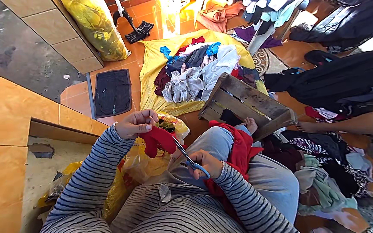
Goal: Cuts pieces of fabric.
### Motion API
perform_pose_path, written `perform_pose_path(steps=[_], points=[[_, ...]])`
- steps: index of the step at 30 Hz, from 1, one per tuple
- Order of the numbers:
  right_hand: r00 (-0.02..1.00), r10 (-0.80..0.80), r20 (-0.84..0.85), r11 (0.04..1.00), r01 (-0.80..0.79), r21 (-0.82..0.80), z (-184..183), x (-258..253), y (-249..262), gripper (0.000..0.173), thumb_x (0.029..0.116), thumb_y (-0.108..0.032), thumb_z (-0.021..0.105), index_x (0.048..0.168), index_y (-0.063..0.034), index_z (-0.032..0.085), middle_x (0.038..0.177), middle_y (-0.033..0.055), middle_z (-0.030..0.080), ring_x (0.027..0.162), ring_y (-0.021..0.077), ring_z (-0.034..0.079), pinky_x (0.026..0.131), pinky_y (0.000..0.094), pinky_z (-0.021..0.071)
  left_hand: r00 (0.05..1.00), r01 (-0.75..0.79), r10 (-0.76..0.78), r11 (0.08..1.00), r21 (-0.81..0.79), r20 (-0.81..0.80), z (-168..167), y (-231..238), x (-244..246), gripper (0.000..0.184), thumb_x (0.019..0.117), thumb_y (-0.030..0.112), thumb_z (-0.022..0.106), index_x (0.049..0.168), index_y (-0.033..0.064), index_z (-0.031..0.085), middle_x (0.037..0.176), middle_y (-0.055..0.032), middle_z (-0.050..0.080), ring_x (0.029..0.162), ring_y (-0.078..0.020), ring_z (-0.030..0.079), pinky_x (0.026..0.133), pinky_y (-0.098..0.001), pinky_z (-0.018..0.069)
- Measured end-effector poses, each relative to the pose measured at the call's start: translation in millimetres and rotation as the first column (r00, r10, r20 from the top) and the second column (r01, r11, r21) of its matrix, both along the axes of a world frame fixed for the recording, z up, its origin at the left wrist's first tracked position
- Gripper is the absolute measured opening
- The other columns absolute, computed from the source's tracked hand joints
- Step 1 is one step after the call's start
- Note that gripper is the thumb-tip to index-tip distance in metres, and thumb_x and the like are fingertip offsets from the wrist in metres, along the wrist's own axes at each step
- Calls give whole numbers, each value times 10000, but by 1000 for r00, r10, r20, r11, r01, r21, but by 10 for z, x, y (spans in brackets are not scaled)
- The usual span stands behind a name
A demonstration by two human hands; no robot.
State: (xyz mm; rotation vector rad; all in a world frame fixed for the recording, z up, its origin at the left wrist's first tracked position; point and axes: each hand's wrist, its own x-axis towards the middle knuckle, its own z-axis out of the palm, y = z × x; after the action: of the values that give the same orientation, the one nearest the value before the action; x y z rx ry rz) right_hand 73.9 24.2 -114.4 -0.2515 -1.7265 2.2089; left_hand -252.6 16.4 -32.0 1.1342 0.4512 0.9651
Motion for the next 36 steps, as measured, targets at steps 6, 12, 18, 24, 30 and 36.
perform_pose_path(steps=[6,12,18,24,30,36], points=[[1000,22,17,1000,-21,-9,70,-91,1,484,811,-625,774,829,-151,675,682,-128,644,574,-68,557,510,121,433,995,92,-90,995,37,-51,78,43,110,225,985,169,682,1199,159,615,907,61,714,796,-3,680,718,-165,567],[1000,8,21,999,-9,36,90,-106,16,505,776,-642,792,747,-157,653,621,-130,615,526,-80,516,470,117,392,992,58,-55,998,23,-111,70,32,147,197,963,184,709,1142,184,626,908,84,709,803,13,674,733,-153,560],[1000,-2,10,999,2,42,118,-116,33,507,795,-643,777,800,-150,661,664,-128,635,559,-70,547,496,123,425,988,102,-98,994,29,-122,21,63,138,238,967,184,707,1185,166,615,931,72,714,810,5,677,717,-160,562],[1000,-13,3,999,13,31,67,-62,55,487,780,-632,795,731,-169,656,626,-135,618,530,-88,512,474,109,385,994,109,-108,994,15,-29,-12,83,43,240,978,225,694,1205,170,642,897,74,726,809,13,677,749,-161,555],[997,33,75,999,-34,13,55,-34,35,469,781,-607,810,773,-160,666,642,-130,626,540,-72,530,482,120,404,991,136,-135,990,24,-14,67,66,-46,283,982,197,685,1253,152,615,901,51,723,773,0,676,700,-154,559],[995,37,96,997,-43,58,137,-136,65,509,755,-628,819,796,-147,659,661,-129,629,561,-62,546,501,129,427,984,154,-150,987,37,-97,115,87,61,230,971,168,696,1183,155,609,926,52,708,809,-8,678,705,-159,563]])
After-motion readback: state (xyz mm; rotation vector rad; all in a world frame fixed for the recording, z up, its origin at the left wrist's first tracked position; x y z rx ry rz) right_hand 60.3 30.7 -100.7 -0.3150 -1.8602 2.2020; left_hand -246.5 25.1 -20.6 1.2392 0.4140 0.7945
